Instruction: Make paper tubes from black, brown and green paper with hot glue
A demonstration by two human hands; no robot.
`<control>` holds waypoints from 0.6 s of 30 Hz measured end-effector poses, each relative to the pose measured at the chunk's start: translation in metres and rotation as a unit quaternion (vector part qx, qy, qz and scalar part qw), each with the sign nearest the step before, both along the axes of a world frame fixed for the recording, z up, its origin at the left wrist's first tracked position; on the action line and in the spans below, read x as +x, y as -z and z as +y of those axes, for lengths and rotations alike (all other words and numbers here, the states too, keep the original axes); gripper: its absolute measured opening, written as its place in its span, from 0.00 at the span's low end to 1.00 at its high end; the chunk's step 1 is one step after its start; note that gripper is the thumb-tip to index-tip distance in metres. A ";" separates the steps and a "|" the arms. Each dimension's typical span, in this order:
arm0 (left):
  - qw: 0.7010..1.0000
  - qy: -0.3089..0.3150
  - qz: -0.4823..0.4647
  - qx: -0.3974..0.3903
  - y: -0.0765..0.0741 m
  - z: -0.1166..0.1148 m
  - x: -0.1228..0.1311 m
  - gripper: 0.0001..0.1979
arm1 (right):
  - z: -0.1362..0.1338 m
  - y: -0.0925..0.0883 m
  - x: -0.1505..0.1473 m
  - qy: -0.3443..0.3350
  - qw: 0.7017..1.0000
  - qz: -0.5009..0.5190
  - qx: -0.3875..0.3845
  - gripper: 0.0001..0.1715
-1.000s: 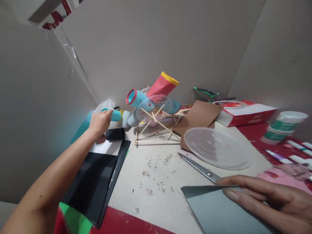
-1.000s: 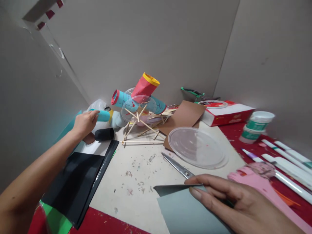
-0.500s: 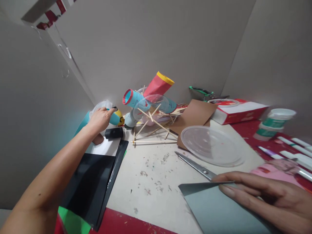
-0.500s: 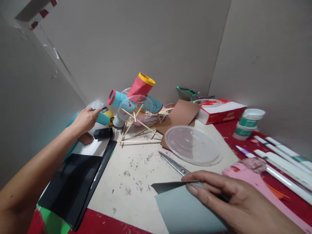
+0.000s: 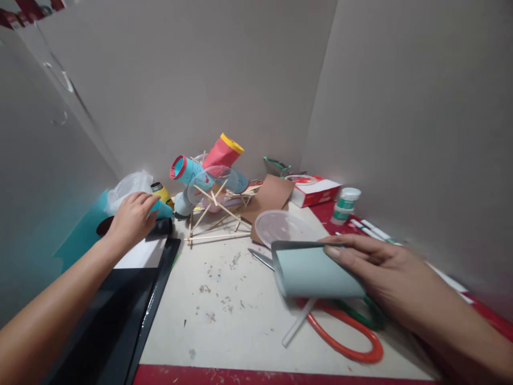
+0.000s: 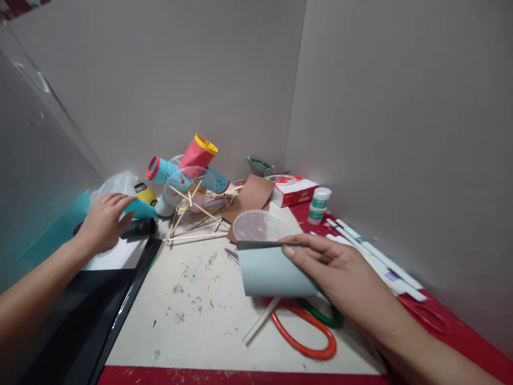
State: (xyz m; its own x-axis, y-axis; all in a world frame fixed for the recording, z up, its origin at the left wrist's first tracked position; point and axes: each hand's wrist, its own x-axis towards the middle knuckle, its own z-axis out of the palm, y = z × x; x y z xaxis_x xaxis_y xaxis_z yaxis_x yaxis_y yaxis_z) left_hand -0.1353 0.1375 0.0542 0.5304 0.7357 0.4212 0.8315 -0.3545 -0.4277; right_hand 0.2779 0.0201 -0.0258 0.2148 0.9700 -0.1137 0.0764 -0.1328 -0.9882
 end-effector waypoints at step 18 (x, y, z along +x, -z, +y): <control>0.969 0.161 -0.053 -0.181 0.071 -0.161 0.011 0.21 | 0.186 -0.011 0.007 0.020 0.955 -0.231 0.185 0.28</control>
State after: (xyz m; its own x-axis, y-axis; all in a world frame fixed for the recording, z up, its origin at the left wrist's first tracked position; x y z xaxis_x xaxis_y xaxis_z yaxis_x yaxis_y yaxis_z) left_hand -0.1240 -0.0234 -0.0164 0.7245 0.6492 0.2317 0.6856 -0.7132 -0.1459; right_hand 0.2847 0.2061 -0.0149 0.1970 0.9155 0.3507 0.5171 0.2068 -0.8306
